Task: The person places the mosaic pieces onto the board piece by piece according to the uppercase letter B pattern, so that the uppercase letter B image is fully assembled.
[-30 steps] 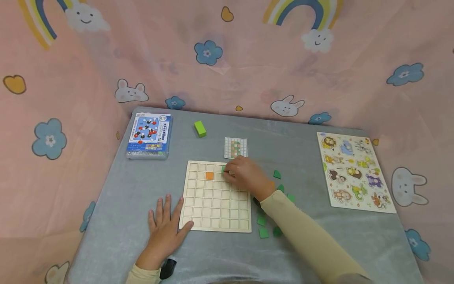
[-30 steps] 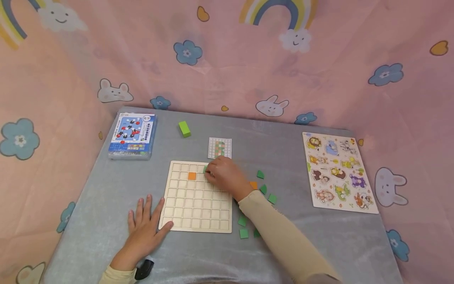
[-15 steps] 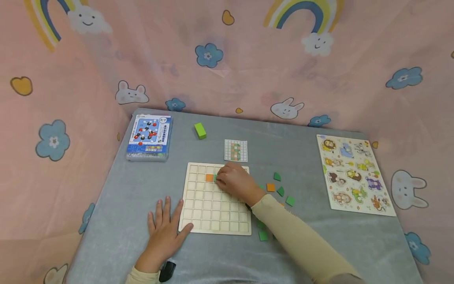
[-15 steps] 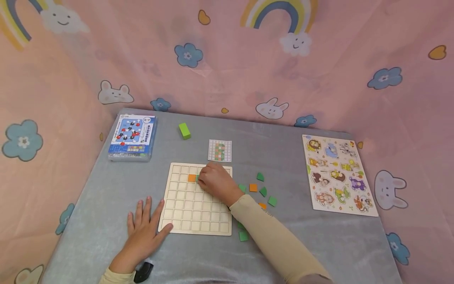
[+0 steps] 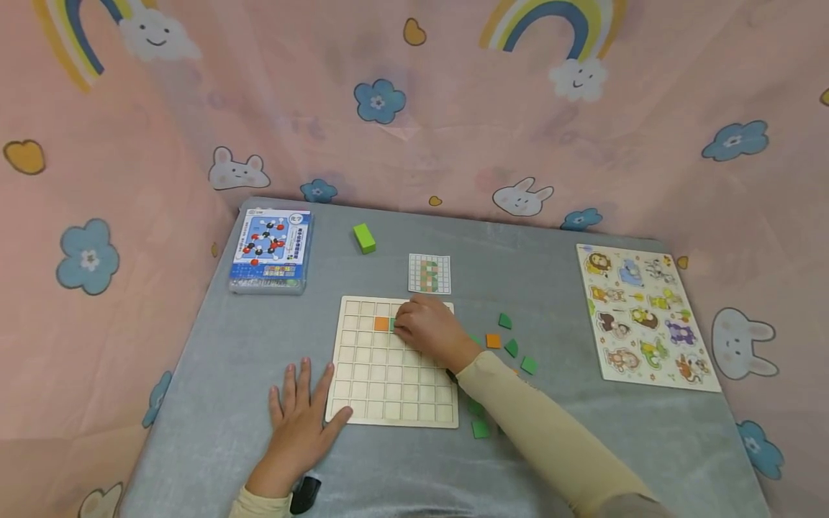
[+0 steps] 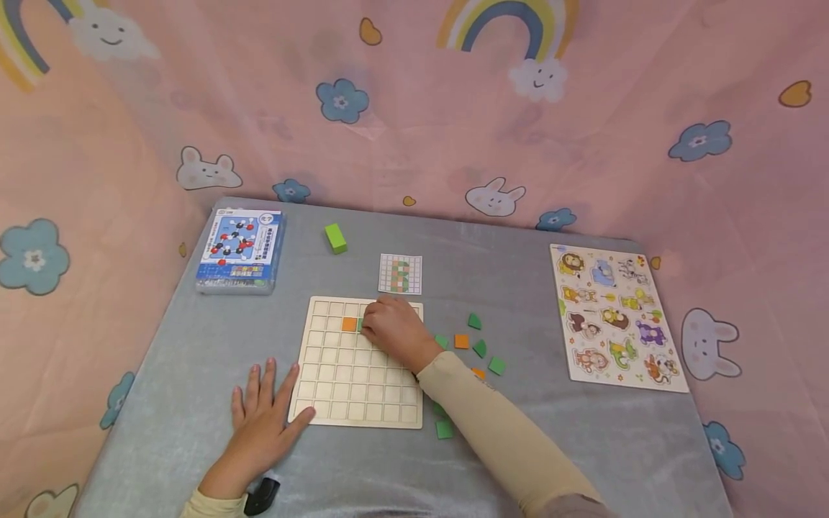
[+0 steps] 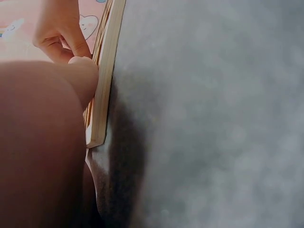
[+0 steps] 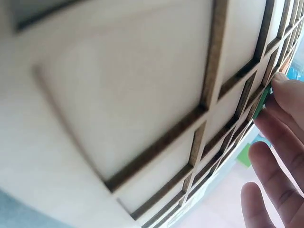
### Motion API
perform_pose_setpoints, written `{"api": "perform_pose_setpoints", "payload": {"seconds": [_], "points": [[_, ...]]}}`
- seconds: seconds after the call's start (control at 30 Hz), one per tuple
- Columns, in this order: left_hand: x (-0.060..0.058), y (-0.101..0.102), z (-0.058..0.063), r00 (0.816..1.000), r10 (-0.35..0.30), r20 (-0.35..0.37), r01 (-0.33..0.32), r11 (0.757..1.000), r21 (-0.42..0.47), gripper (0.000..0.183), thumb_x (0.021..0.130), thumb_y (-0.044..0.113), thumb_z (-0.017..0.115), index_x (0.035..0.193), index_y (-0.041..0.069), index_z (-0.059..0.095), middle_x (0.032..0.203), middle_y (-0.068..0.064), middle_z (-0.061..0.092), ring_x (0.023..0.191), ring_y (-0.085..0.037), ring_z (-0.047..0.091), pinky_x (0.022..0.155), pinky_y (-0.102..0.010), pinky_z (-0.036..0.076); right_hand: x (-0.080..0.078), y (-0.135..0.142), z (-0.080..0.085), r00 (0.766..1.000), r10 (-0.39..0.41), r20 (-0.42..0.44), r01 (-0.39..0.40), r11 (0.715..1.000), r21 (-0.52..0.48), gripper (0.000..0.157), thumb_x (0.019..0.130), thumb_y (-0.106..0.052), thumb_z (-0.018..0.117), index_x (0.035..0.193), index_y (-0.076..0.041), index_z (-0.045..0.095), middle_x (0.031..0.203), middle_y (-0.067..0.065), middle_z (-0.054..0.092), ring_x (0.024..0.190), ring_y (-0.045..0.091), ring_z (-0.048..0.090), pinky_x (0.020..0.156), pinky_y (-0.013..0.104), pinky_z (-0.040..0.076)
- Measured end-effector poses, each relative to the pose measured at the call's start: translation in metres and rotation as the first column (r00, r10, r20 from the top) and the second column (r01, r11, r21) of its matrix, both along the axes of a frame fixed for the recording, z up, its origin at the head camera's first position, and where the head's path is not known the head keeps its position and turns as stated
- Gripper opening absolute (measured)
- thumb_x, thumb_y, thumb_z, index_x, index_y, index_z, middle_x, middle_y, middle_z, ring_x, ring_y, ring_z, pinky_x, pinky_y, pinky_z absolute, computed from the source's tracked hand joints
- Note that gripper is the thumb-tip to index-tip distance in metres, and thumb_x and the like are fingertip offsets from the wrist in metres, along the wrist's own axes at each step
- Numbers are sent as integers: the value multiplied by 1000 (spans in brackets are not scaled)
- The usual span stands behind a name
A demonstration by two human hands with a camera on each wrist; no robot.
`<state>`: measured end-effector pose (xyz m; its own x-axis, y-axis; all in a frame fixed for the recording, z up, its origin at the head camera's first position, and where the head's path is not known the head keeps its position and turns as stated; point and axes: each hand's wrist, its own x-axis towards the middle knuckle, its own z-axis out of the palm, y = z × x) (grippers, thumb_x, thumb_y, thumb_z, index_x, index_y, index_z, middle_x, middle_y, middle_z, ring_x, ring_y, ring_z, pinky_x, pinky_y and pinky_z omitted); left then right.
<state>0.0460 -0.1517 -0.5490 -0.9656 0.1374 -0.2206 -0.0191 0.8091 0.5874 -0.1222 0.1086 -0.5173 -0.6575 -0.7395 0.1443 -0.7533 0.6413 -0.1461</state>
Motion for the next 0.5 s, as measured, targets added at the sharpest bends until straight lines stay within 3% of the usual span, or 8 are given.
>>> {"api": "perform_pose_setpoints", "payload": {"seconds": [0.5], "points": [[-1, 0, 1, 1000, -4, 23, 4, 1000, -11, 85, 104, 56, 60, 169, 11, 27, 173, -29, -2, 157, -50, -15, 115, -73, -16, 6, 2, 5, 996, -52, 76, 48, 997, 54, 11, 101, -24, 77, 104, -18, 85, 113, 1, 75, 100, 22, 62, 92, 40, 52]]}}
